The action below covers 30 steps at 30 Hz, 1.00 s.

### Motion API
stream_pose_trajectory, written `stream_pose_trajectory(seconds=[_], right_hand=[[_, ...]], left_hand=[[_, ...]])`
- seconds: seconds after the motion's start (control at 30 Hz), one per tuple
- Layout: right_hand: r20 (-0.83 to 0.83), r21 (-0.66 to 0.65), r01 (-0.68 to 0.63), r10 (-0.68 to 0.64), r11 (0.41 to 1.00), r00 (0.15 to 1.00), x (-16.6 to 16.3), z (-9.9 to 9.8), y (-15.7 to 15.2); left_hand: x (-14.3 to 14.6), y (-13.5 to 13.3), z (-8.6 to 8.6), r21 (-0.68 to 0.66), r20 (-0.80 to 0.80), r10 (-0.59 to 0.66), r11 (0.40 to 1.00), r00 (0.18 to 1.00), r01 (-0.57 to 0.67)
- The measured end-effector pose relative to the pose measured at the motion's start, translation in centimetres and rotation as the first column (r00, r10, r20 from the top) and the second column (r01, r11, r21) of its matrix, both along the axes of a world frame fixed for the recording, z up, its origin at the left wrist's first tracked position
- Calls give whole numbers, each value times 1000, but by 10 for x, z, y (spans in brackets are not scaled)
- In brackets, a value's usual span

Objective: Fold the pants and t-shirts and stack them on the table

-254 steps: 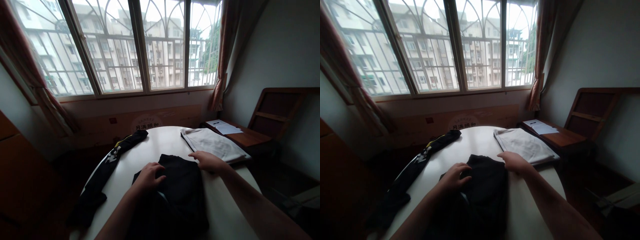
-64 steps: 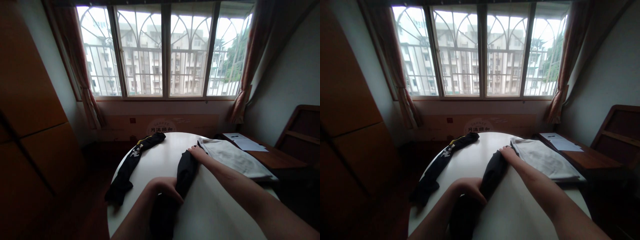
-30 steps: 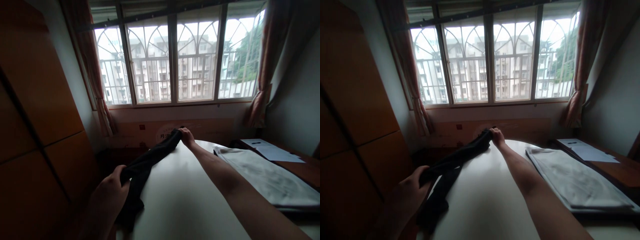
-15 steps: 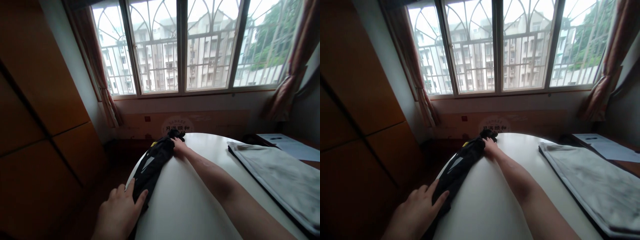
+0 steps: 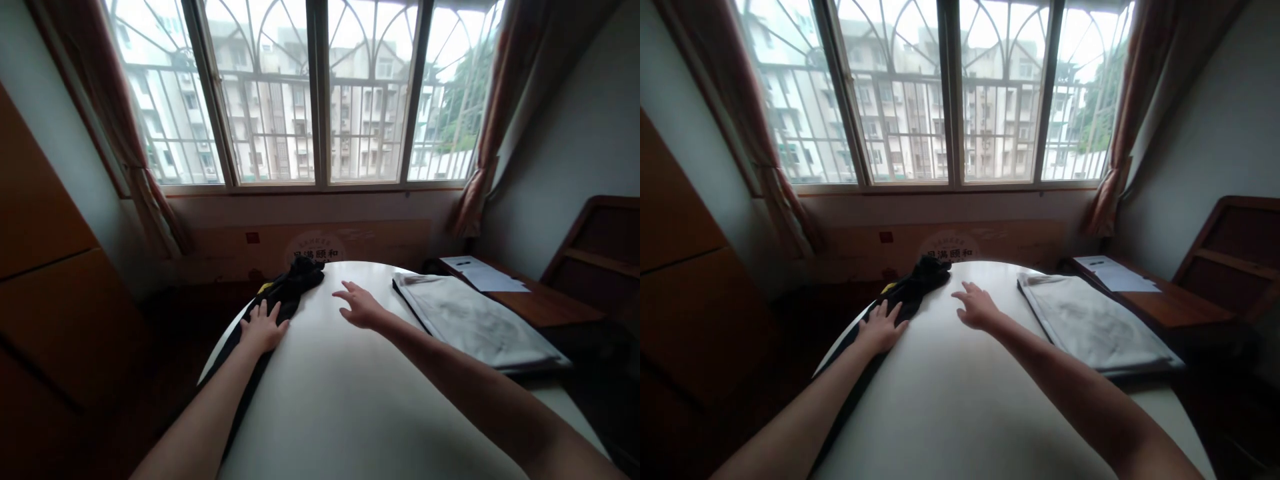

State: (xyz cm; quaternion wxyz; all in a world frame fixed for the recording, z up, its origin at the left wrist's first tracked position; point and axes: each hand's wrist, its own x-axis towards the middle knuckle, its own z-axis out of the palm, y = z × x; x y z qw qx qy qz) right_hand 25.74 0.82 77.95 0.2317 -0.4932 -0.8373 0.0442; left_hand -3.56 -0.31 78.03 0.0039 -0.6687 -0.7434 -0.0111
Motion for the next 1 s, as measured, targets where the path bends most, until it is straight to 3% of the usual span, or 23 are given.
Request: stream_pose_trajectory(seconds=[0.07,0.13,0.2,0.27,0.37,0.47,0.6,0.77,0.9,1.0], right_hand=[[-43,3,94,-93,996,995,49,11,-18],[-67,-6,244,-243,970,968,99,19,-34],[-37,-51,446,-448,893,893,143,23,-49],[56,-111,623,-621,774,782,175,22,-62],[180,-201,716,-693,669,698,195,13,-78],[217,-266,678,-643,685,734,191,1,-87],[223,-255,653,-613,714,758,183,-7,-90],[163,-222,660,-640,718,751,189,-12,-88],[76,-176,675,-674,717,735,197,-10,-85],[-133,-24,692,-689,721,713,195,0,-88]], left_hand=[[-7,-1,-19,22,2,-18,1000,1000,18],[-8,-2,-23,37,-2,-18,999,1000,18],[2,-5,-17,109,-27,-9,994,1000,12],[23,-13,-6,266,-48,-24,963,999,36],[70,-36,8,482,-11,-137,867,990,126],[119,-72,13,529,73,-333,812,940,247],[160,-117,0,466,243,-544,792,803,395],[168,-135,-18,297,466,-568,823,678,485],[162,-128,-21,311,567,-533,845,628,436],[159,-122,-21,311,648,-496,865,578,393]])
